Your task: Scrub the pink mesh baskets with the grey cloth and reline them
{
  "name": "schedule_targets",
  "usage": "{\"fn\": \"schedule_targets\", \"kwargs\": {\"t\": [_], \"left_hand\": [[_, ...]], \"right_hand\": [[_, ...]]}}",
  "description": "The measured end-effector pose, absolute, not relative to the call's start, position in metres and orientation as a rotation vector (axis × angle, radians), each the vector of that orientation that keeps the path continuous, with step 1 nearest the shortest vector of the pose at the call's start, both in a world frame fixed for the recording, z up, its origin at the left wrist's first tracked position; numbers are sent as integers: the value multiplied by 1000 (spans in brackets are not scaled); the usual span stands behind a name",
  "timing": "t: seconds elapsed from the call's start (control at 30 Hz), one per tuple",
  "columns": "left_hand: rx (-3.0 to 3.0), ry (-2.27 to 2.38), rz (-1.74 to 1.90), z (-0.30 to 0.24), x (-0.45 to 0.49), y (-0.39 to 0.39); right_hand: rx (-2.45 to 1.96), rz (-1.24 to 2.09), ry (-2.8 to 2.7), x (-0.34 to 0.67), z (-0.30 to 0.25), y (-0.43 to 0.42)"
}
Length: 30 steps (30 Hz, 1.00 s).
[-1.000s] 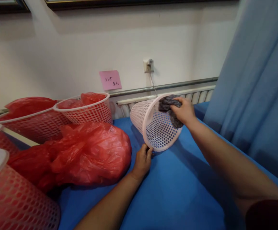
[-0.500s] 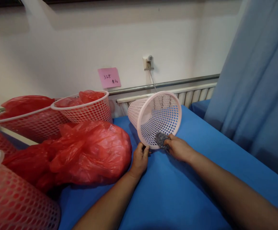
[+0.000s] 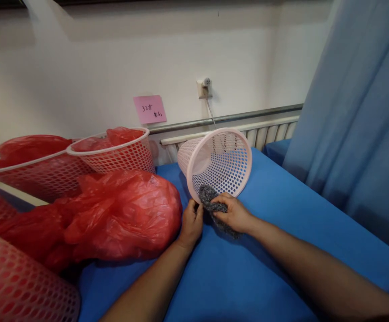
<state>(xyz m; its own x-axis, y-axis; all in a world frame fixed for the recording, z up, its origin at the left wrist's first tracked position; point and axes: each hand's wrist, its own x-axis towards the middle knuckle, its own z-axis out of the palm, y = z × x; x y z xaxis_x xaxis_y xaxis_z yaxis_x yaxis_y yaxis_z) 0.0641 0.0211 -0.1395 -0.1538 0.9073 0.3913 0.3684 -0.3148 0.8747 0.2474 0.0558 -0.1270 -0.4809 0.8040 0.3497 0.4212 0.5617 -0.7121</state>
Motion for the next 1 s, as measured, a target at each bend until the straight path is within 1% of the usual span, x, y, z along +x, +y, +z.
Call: {"fn": "schedule_targets", "kwargs": {"t": [0.07, 0.1, 0.17, 0.23, 0.27, 0.4, 0.5, 0.57, 0.63, 0.7, 0.77, 0.87, 0.93, 1.0], "left_hand": [[1632, 1454, 1485, -140, 63, 21], [1626, 1454, 1474, -140, 62, 21], [1619, 1454, 1443, -140, 62, 22], [1628, 1459, 1418, -140, 62, 22], [1640, 1464, 1410, -139, 63, 22], [1707, 1469, 1384, -136, 66, 21], [1751, 1470, 1375, -134, 69, 20], [1772, 1478, 1377, -133, 69, 18], [1790, 1484, 1383, -133, 69, 17], [1804, 1489, 1396, -132, 67, 16], [1814, 1486, 1424, -132, 65, 16], [1806, 1467, 1461, -134, 61, 16], [1784, 1465, 1467, -136, 59, 18], [1752, 1468, 1468, -139, 59, 19]], "right_hand": [[-859, 811, -2086, 247, -128, 56], [-923, 787, -2118, 253, -128, 60], [-1239, 635, -2145, 274, -127, 74], [-1569, 453, -2033, 300, -122, 92], [-1667, 389, -1951, 313, -118, 103], [-1777, 217, -1691, 343, -81, 145], [-1624, 149, -1586, 330, -37, 168], [-1399, 153, -1582, 304, -12, 169], [-1165, 191, -1653, 272, -1, 153], [-981, 271, -1783, 244, -8, 122], [-864, 368, -1968, 227, -30, 85], [-860, 438, -2239, 229, -68, 42], [-918, 388, -2254, 239, -80, 25], [-900, 257, -2182, 244, -77, 15]]}}
